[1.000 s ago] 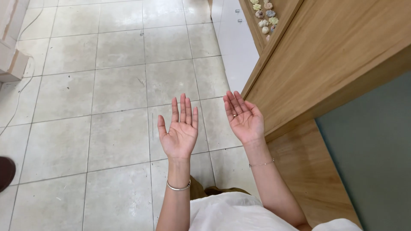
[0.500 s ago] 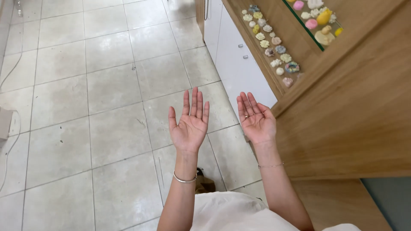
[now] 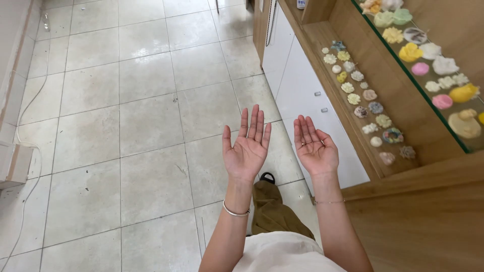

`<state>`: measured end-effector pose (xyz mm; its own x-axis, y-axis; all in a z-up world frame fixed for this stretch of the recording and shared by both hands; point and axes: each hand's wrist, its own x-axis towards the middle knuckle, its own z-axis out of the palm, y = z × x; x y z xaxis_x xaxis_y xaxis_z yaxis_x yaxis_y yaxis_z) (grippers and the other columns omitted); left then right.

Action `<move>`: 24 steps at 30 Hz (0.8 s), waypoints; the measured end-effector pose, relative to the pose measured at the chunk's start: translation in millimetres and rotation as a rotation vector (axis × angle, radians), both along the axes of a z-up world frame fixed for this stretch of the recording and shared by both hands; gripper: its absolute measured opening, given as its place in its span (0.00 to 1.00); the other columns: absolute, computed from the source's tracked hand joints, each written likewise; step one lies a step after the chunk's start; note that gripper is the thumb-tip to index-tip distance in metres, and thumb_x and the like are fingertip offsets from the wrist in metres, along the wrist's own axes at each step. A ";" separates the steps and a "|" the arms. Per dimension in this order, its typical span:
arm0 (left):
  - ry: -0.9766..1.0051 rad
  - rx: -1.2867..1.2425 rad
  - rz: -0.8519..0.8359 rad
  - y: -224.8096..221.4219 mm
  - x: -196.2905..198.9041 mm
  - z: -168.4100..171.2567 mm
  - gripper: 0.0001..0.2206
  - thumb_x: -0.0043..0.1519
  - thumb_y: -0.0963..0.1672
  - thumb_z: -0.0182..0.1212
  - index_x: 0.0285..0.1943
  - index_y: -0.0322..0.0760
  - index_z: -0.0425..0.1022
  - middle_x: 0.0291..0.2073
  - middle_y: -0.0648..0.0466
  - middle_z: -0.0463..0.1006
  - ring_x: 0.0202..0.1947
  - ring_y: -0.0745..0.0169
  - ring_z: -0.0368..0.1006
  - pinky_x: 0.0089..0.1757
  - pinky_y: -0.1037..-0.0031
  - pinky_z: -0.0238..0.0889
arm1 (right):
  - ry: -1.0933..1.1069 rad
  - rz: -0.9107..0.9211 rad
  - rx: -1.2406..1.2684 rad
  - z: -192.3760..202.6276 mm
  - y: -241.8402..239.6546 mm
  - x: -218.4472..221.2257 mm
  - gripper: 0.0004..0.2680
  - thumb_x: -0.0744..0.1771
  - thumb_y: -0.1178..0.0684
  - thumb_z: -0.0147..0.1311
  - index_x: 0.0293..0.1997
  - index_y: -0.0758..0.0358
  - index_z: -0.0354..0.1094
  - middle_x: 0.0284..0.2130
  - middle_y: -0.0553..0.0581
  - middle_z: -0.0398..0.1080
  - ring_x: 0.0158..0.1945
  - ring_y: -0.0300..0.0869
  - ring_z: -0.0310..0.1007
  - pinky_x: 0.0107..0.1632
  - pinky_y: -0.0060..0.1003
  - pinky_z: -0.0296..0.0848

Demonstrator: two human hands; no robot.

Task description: Organizing and inspecting decorative flower-shaped candles on a workbench and display shelf.

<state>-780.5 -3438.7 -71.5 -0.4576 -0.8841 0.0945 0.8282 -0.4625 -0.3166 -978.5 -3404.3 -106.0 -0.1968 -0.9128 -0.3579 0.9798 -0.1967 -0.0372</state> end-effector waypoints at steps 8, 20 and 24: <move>-0.036 -0.034 0.063 -178.1 -56.0 -11.2 0.25 0.71 0.53 0.44 0.72 0.37 0.62 0.74 0.46 0.60 0.74 0.54 0.55 0.69 0.55 0.47 | -0.032 0.042 -0.040 2.7 -180.4 -66.7 0.17 0.69 0.59 0.38 0.63 0.77 0.63 0.62 0.71 0.67 0.68 0.59 0.65 0.69 0.53 0.66; -0.131 -0.168 -0.092 -378.6 -174.6 1.2 0.23 0.73 0.52 0.44 0.73 0.39 0.62 0.75 0.48 0.60 0.75 0.56 0.55 0.70 0.58 0.49 | 0.036 -0.067 -0.088 6.6 -338.6 -170.4 0.17 0.69 0.57 0.38 0.65 0.75 0.62 0.65 0.73 0.64 0.70 0.60 0.61 0.71 0.54 0.61; -0.156 -0.186 -0.198 -428.8 -212.5 -3.3 0.23 0.74 0.52 0.44 0.74 0.37 0.61 0.75 0.47 0.60 0.75 0.56 0.55 0.71 0.59 0.49 | 0.006 -0.187 -0.068 1.4 -365.8 -192.5 0.17 0.70 0.57 0.38 0.65 0.75 0.61 0.66 0.73 0.64 0.71 0.60 0.60 0.72 0.54 0.60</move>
